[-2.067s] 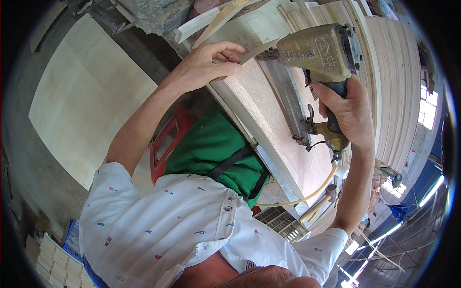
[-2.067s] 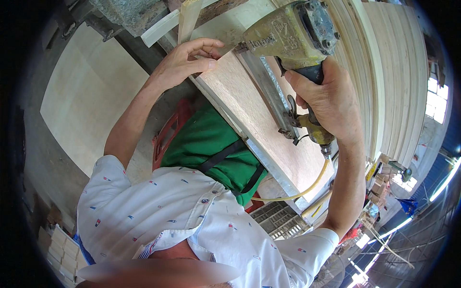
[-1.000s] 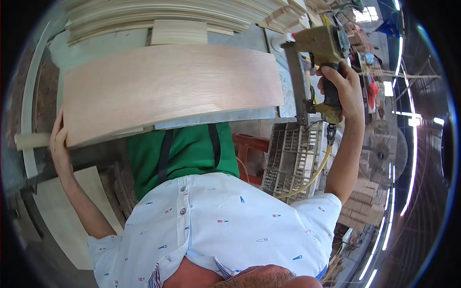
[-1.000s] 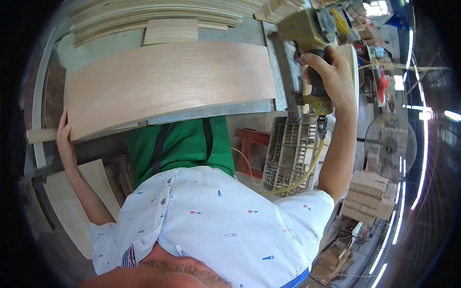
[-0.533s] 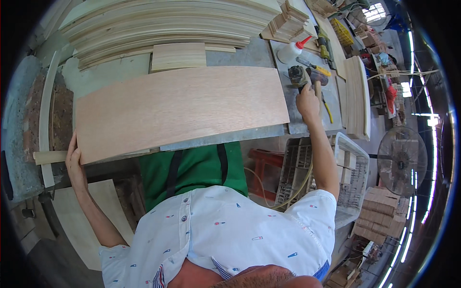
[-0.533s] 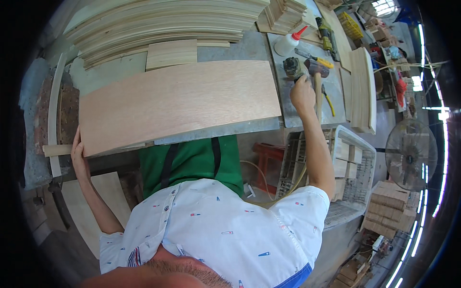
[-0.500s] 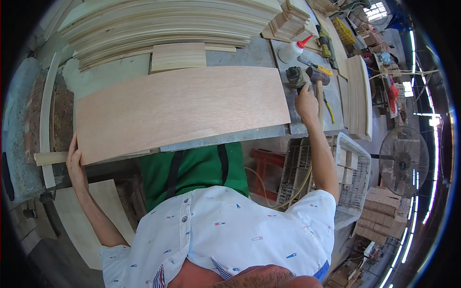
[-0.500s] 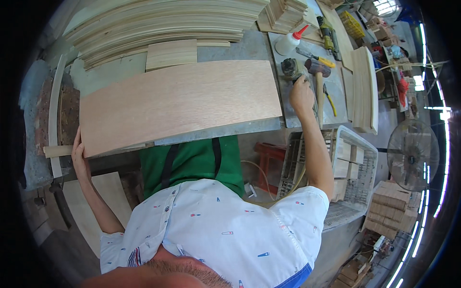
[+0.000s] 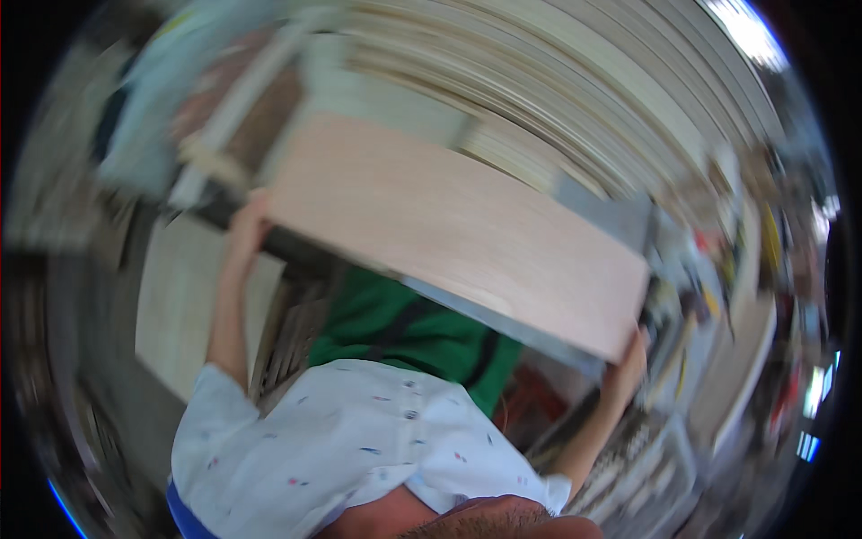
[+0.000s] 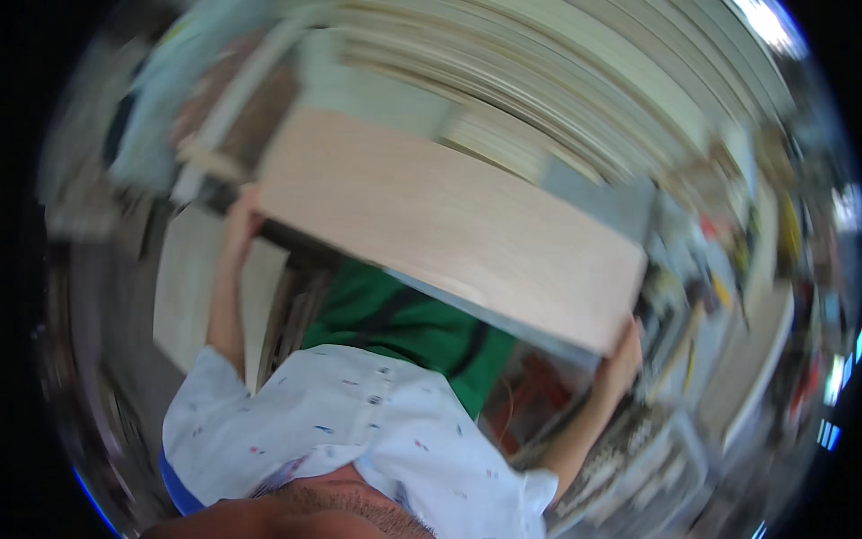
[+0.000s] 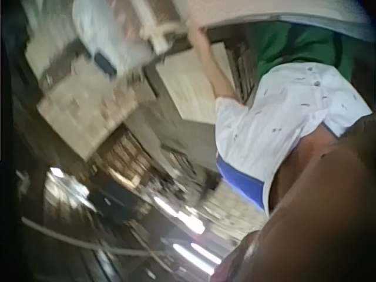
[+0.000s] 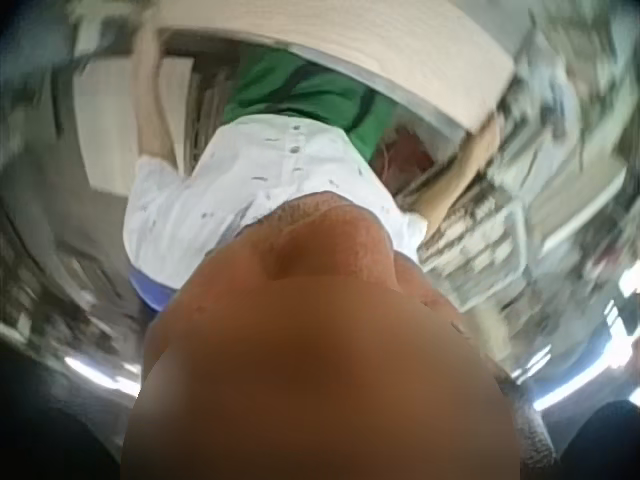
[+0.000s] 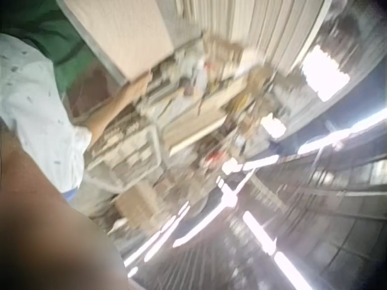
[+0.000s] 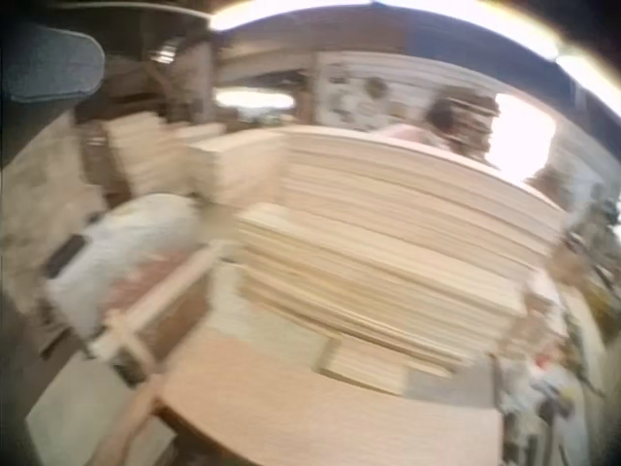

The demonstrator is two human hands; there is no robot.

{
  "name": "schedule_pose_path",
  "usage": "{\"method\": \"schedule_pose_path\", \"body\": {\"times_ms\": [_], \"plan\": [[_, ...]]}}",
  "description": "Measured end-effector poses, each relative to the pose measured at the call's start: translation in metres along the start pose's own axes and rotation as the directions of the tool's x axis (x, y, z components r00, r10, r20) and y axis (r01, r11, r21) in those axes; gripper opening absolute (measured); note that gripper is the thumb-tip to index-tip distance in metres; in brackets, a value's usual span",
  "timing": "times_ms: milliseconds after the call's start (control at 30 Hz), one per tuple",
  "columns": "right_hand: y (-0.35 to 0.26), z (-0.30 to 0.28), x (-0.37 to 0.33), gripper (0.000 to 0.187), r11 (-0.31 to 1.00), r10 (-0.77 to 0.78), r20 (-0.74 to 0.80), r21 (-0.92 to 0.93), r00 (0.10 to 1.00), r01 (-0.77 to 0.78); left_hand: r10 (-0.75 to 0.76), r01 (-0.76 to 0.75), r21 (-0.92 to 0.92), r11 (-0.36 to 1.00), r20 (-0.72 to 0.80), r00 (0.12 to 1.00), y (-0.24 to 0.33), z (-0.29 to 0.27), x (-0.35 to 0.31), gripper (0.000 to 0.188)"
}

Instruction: Assembling wooden boxes by applying glue to joints and securing them with a pneumatic nail gun and a mallet.

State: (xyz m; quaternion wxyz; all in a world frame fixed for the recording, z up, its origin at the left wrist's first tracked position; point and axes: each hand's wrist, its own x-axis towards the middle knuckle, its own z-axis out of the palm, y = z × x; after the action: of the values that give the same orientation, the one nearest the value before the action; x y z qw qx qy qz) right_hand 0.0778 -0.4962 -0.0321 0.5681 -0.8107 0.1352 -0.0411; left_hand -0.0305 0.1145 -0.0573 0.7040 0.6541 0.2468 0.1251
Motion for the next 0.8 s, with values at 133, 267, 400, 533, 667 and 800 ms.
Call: {"method": "schedule_pose_path", "body": {"times_ms": [133, 267, 400, 533, 667, 800], "plan": [[0.006, 0.019, -0.014, 0.065, 0.822, 0.13, 0.016, 0.557, 0.991, -0.117, 0.181, -0.188, 0.045, 0.981, 0.129, 0.975, -0.012, 0.004, -0.017, 0.062], [0.003, 0.031, -0.027, 0.071, 0.873, 0.124, -0.109, 0.485, 0.986, -0.056, 0.19, -0.195, 0.008, 0.981, 0.174, 0.966, -0.001, 0.015, -0.029, 0.073], [-0.002, 0.026, -0.035, 0.074, 0.866, 0.05, -0.094, 0.499, 0.994, 0.004, 0.15, -0.151, -0.006, 0.988, 0.148, 0.977, 0.022, 0.025, -0.041, 0.073], [-0.013, 0.015, -0.031, 0.08, 0.859, -0.135, -0.027, 0.494, 0.99, 0.131, 0.386, -0.382, -0.053, 0.923, 0.123, 0.914, 0.065, 0.03, -0.037, 0.079], [-0.036, 0.002, -0.02, 0.072, 0.822, -0.376, -0.018, 0.455, 0.927, 0.342, 0.64, -0.652, 0.037, 0.757, 0.154, 0.752, 0.133, 0.04, -0.025, 0.09], [-0.063, -0.003, -0.016, 0.048, 0.854, -0.425, -0.08, 0.293, 0.902, 0.429, 0.764, -0.784, 0.122, 0.608, 0.176, 0.62, 0.208, 0.078, -0.029, 0.064]]}}
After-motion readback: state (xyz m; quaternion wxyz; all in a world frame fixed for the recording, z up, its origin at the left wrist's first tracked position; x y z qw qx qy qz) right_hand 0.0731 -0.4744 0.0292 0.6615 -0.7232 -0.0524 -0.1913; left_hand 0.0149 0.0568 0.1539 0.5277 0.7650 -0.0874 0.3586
